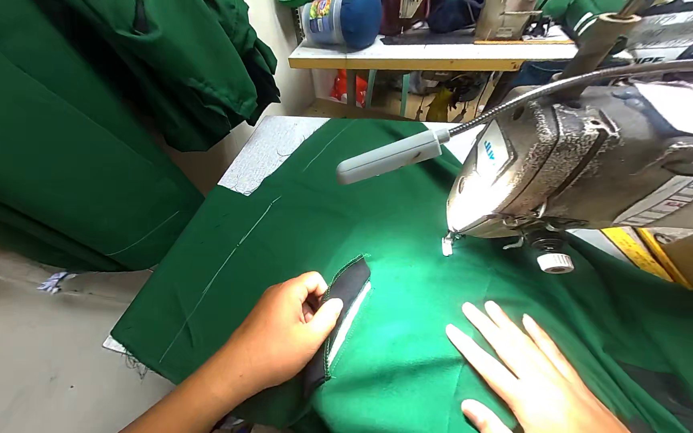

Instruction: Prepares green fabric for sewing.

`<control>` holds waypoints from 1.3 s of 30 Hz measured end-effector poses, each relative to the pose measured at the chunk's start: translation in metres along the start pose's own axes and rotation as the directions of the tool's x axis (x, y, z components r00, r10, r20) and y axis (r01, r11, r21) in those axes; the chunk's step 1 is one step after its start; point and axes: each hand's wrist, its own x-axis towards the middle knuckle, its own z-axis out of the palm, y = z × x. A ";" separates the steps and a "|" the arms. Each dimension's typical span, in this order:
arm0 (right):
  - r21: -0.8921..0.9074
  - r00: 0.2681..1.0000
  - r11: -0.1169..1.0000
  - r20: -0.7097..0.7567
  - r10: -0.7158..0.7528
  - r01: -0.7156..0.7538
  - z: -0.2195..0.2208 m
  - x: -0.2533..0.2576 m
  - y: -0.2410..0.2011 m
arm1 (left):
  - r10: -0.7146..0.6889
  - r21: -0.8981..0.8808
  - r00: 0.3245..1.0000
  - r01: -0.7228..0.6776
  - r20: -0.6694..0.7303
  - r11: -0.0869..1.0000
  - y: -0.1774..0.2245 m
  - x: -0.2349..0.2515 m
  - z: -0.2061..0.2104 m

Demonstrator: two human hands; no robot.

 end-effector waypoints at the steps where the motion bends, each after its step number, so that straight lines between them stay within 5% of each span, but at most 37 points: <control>1: 0.003 1.000 1.000 -0.001 0.001 -0.001 0.000 0.000 0.000 | 0.000 0.002 1.000 0.000 0.006 1.000 0.000 0.000 -0.001; 13: -0.006 1.000 1.000 0.012 -0.003 0.004 -0.001 -0.001 0.001 | -0.112 -0.097 0.982 0.128 0.155 0.987 0.000 0.004 -0.014; 24: 0.004 1.000 1.000 0.012 -0.008 0.008 -0.002 0.000 0.002 | -0.063 -0.199 0.968 0.113 0.242 0.973 0.004 0.001 -0.020; 28: 0.012 1.000 1.000 0.008 -0.005 0.005 -0.001 0.000 0.002 | -0.049 0.166 0.995 0.033 0.088 0.986 0.007 0.001 -0.006; 31: 0.016 1.000 1.000 0.012 -0.004 0.004 -0.001 0.000 0.002 | -0.080 0.445 0.990 0.021 0.114 0.895 0.026 0.001 0.008; 36: 0.016 1.000 1.000 0.000 -0.007 0.007 -0.001 0.000 0.001 | -0.192 0.496 0.962 0.073 0.193 0.865 0.046 0.008 0.015; 39: 0.009 1.000 1.000 -0.003 -0.011 0.011 -0.001 0.000 0.001 | -0.156 0.589 0.983 0.068 0.100 0.805 0.055 0.004 0.017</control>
